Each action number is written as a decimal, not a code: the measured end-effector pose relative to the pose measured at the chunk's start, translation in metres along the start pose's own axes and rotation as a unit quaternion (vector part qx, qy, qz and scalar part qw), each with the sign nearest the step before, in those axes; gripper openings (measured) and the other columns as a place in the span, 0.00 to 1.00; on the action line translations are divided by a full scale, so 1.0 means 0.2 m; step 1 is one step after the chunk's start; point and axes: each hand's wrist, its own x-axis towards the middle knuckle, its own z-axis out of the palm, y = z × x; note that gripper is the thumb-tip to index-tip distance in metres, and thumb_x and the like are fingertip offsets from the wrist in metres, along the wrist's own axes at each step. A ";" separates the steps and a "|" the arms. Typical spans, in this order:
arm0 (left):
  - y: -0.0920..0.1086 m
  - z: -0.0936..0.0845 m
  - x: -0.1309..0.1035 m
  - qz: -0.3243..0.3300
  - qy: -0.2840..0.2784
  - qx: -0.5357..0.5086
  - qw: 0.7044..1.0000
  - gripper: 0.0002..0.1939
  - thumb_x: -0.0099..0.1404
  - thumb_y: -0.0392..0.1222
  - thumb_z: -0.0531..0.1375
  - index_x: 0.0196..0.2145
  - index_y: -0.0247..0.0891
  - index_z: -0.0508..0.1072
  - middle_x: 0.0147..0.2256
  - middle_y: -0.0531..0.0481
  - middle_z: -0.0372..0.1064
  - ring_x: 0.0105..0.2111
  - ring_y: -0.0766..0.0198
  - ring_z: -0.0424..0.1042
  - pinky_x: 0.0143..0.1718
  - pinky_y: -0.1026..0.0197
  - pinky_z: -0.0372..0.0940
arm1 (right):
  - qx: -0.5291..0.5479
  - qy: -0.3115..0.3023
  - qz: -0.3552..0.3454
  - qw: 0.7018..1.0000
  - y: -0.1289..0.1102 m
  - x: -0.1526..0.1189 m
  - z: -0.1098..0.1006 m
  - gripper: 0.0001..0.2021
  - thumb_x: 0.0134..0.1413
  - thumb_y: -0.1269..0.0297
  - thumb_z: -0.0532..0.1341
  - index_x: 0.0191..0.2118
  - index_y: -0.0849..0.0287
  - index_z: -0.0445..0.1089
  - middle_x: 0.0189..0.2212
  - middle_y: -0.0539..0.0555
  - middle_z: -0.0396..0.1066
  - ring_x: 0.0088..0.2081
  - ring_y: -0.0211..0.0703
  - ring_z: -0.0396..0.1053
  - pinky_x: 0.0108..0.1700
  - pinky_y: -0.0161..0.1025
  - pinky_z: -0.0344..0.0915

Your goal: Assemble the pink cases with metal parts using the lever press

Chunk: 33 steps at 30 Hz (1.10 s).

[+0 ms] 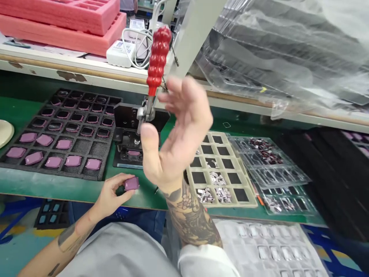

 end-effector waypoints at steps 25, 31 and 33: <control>0.15 -0.18 0.19 0.082 0.035 0.512 0.854 0.22 0.83 0.43 0.60 0.70 0.47 0.76 0.63 0.42 0.78 0.45 0.54 0.86 0.35 0.58 0.77 | -0.094 -0.303 0.241 0.917 0.13 -0.90 -0.17 0.25 0.79 0.73 0.52 0.74 0.52 0.65 0.67 0.63 0.71 0.70 0.53 0.70 0.73 0.56 0.71; 0.18 -0.04 0.47 0.009 -0.079 0.602 0.794 0.20 0.85 0.42 0.52 0.63 0.45 0.81 0.57 0.38 0.80 0.42 0.51 0.87 0.36 0.56 0.75 | -0.109 -0.253 0.255 0.927 -0.02 -0.90 -0.35 0.25 0.78 0.73 0.55 0.73 0.49 0.67 0.65 0.62 0.73 0.67 0.53 0.74 0.69 0.56 0.76; 0.19 -0.04 0.50 0.014 -0.102 0.602 0.792 0.21 0.83 0.36 0.53 0.63 0.45 0.81 0.51 0.39 0.81 0.41 0.49 0.87 0.37 0.55 0.76 | -0.125 -0.251 0.242 0.929 -0.02 -0.88 -0.40 0.26 0.77 0.74 0.56 0.74 0.49 0.67 0.65 0.62 0.74 0.67 0.53 0.74 0.68 0.55 0.77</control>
